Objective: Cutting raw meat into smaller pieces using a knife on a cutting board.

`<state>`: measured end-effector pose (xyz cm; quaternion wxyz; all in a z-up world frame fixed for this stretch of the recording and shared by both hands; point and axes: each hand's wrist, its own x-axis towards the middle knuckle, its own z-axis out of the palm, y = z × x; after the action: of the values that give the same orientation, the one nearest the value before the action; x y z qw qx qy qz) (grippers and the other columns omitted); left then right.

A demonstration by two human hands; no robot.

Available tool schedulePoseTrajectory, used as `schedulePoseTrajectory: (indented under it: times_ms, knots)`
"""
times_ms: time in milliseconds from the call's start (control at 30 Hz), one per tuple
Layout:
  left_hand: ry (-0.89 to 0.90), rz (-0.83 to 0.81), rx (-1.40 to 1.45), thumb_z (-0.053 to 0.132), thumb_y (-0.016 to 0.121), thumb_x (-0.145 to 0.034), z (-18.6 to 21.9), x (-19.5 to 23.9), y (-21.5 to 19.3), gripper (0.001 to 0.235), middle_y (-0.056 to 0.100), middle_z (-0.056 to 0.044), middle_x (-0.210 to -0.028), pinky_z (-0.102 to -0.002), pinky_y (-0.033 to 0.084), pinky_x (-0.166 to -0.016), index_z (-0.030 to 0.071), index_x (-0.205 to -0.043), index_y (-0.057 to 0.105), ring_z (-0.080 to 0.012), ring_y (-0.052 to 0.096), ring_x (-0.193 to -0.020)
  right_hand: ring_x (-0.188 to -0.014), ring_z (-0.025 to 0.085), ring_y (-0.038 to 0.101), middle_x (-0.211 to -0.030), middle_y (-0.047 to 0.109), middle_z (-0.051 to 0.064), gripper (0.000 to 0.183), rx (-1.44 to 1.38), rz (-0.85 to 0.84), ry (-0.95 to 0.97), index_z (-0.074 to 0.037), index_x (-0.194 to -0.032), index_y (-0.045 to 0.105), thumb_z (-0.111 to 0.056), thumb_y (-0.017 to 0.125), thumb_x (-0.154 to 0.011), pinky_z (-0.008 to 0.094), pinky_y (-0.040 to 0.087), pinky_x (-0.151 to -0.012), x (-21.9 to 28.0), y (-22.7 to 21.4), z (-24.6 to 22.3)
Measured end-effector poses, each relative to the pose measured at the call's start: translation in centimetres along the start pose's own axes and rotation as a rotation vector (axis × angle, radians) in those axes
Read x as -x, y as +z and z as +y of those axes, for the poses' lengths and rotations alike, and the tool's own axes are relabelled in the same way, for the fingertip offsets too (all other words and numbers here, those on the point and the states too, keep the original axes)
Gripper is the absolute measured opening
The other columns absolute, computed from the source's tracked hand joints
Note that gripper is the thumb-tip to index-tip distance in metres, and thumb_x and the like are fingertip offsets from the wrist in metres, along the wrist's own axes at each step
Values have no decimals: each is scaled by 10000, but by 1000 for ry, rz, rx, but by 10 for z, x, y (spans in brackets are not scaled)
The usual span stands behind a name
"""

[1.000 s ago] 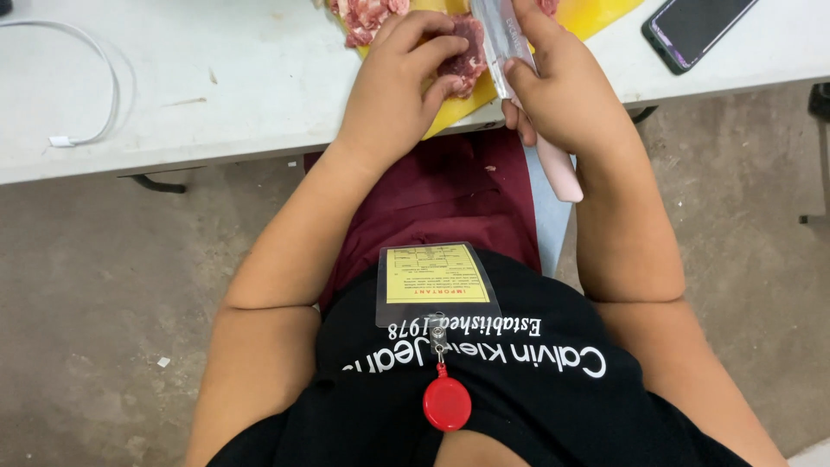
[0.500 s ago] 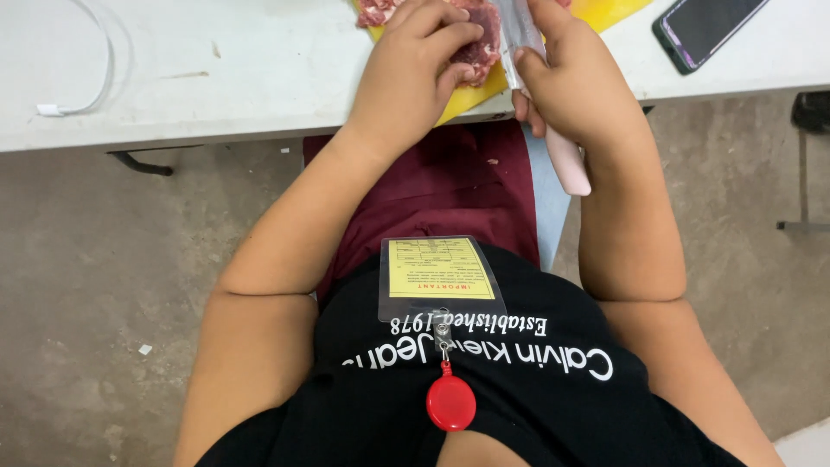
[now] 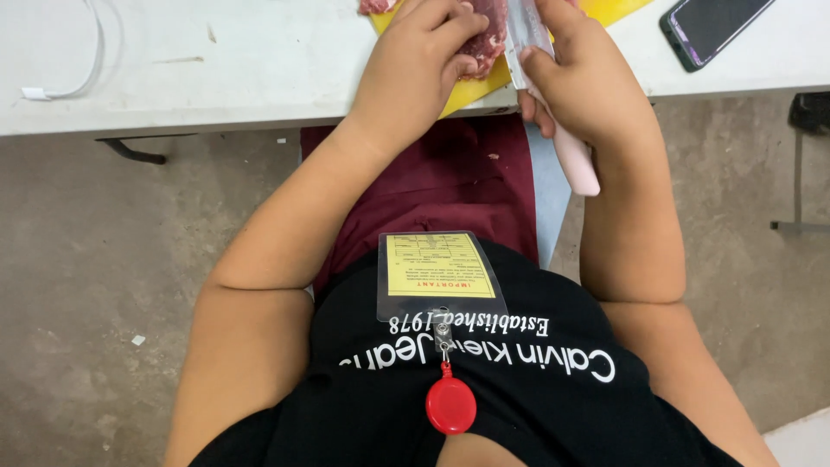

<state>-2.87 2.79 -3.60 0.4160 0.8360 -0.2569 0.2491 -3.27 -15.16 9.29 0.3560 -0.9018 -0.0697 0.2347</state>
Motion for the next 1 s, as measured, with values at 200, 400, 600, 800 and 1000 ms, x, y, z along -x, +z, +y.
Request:
schedulePoseTrajectory:
  times_ms: [200, 400, 600, 800, 1000]
  knots:
    - [-26, 37, 16, -97, 752, -807, 8, -2, 2, 331, 622, -131, -1075, -420, 505, -875, -22, -1119, 669, -338, 567, -1027, -403, 189, 485, -635, 609, 125, 699, -2, -19, 8, -176, -1674, 232, -66, 379, -1000, 337, 480, -450, 6, 1, 6]
    - [-73, 45, 14, -78, 744, -831, 7, 2, 5, 300, 642, -110, -1089, -409, 492, -835, 9, -1113, 689, -337, 564, -1009, -409, 183, 475, -656, 591, 142, 691, -98, -53, 21, -207, -1693, 165, -60, 404, -1062, 317, 466, -422, 12, 2, 19]
    - [-48, 31, -25, -49, 729, -862, 5, 1, 8, 283, 655, -139, -1110, -430, 488, -809, 3, -1135, 677, -365, 581, -988, -493, 133, 541, -629, 521, 103, 513, -35, -57, -96, -102, -1452, 494, -18, 342, -970, 270, 443, -371, -4, -2, 5]
    - [-129, 55, 21, -29, 675, -860, 6, 3, 13, 262, 662, -155, -1092, -449, 481, -798, 38, -1112, 661, -381, 591, -953, -412, 182, 453, -632, 572, 113, 705, -47, -52, 49, -213, -1694, 185, -64, 370, -1029, 327, 472, -476, 20, 6, 13]
    - [-129, 3, 136, 1, 670, -841, -1, 1, 16, 186, 750, -23, -870, -327, 531, -698, 104, -989, 716, -171, 716, -782, -484, 165, 535, -643, 511, 130, 480, 31, -88, -160, -50, -1461, 463, 8, 322, -1005, 321, 475, -428, 2, 2, 12]
